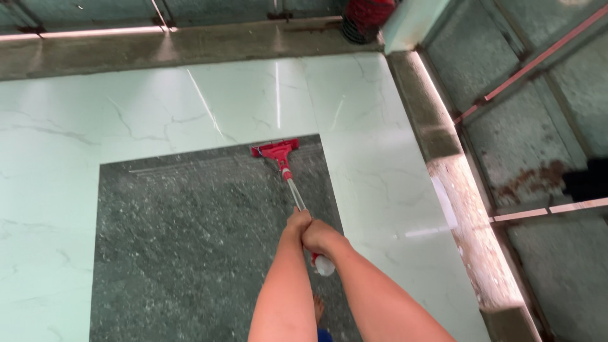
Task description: The person is mopping a tiled floor using a mop, dipping the mop into a red bucket of water to rinse it and then continuing to mop the floor surfaces.
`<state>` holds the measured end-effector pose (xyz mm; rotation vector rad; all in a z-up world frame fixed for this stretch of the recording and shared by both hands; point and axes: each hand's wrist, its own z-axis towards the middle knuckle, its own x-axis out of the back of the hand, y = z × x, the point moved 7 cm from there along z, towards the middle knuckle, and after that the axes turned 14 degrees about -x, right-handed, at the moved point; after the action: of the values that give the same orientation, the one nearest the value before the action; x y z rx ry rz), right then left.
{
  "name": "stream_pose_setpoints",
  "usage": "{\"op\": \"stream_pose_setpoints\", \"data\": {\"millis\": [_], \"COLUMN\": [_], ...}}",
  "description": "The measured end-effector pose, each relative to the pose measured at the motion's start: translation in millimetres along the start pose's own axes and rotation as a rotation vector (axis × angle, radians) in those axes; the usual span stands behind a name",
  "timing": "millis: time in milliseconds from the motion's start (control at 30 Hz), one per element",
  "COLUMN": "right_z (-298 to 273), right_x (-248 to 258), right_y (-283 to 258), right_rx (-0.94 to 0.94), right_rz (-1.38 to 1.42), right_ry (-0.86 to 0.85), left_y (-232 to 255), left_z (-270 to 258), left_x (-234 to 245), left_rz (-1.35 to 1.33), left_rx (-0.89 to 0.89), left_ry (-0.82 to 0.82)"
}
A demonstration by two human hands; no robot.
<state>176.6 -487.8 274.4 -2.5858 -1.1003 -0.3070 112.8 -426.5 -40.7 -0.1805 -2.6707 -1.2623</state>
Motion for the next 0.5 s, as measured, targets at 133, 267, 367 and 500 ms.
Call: {"op": "stream_pose_setpoints", "data": {"millis": [133,267,367,500], "right_z": [-9.3,-37.7,-51.3,-61.3], "right_x": [-24.7,-52.3,-72.4,-90.0], "right_y": [34.8,72.1,90.9,116.6], "right_rx": [-0.009,-0.033,-0.011,0.047], "right_rz": [0.000,0.036,0.051,0.035], "right_ry": [-0.034,0.014,0.022,0.010], "left_y": [-25.8,-34.3,-52.7,-87.3], "left_z": [-35.7,-98.9,-135.2,-128.2], "left_x": [-12.9,-14.5,-15.9,-27.3], "left_rz": [-0.037,-0.205,-0.280,-0.049], "left_rx": [0.036,0.096,0.153,0.010], "left_ry": [-0.018,-0.001,0.000,0.023]}}
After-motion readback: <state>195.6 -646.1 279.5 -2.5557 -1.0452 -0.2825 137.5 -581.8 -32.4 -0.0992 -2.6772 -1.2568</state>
